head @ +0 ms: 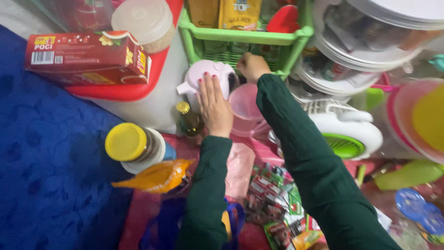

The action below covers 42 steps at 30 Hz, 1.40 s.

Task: The person sorts and organizes various food and medicine packets on a table, placing some items into a green plastic shelf and arranging others into groups.

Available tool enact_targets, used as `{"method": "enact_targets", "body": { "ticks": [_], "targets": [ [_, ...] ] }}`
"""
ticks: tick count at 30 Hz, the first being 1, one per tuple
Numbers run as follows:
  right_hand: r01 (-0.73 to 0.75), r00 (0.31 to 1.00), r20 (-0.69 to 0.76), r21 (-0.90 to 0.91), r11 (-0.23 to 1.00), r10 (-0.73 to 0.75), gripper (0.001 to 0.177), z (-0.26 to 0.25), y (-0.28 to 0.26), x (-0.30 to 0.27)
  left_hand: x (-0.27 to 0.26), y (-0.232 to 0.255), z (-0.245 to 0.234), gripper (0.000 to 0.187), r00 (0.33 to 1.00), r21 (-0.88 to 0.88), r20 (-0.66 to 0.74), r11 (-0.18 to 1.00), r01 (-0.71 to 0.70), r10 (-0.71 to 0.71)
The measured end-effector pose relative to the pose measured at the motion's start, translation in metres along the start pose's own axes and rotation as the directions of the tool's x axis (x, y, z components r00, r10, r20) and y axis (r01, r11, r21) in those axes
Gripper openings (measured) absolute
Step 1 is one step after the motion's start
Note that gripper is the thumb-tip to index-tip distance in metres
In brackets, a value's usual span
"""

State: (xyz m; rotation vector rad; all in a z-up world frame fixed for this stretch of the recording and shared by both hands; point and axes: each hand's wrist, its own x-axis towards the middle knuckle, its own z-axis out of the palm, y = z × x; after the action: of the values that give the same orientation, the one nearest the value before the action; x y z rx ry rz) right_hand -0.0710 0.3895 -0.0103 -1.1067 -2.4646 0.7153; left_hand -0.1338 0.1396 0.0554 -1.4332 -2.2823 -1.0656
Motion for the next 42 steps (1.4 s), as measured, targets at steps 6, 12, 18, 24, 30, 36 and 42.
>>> {"method": "enact_targets", "body": {
  "ticks": [6,12,18,24,30,36,42],
  "targets": [
    [0.081,0.995,0.029,0.242,0.967,-0.091,0.031,-0.077,-0.061,-0.133,-0.020,0.013,-0.011,0.076,0.992,-0.078,0.102,0.993,0.088,-0.080],
    [0.095,0.953,0.235,0.362,0.927,-0.189,0.031,-0.138,-0.058,-0.278,-0.124,0.032,-0.015,0.075,0.985,-0.247,0.155,0.968,-0.040,0.081],
    [-0.167,0.944,0.329,0.472,0.866,0.003,0.028,-0.149,0.010,-0.398,-0.229,0.052,-0.023,0.035,0.935,-0.290,0.294,0.950,-0.113,0.201],
    [-0.294,0.938,0.322,0.554,0.779,0.125,0.029,-0.108,0.088,-0.492,-0.306,0.077,-0.020,0.038,0.873,-0.417,0.441,0.909,-0.007,0.209],
    [-0.329,0.887,0.333,-0.034,0.944,0.321,0.033,-0.103,0.095,-0.553,-0.352,0.096,-0.026,0.076,0.673,-0.305,0.701,0.952,-0.019,0.237],
    [-0.271,0.901,0.319,-0.116,0.956,0.294,0.044,-0.081,0.110,-0.583,-0.374,0.097,-0.019,0.080,0.634,-0.177,0.757,0.983,-0.037,0.160],
    [-0.034,0.966,0.238,-0.270,0.962,0.101,0.059,-0.054,0.106,-0.594,-0.386,0.090,-0.012,0.073,0.671,-0.207,0.727,0.978,0.016,0.143]
  ]
}}
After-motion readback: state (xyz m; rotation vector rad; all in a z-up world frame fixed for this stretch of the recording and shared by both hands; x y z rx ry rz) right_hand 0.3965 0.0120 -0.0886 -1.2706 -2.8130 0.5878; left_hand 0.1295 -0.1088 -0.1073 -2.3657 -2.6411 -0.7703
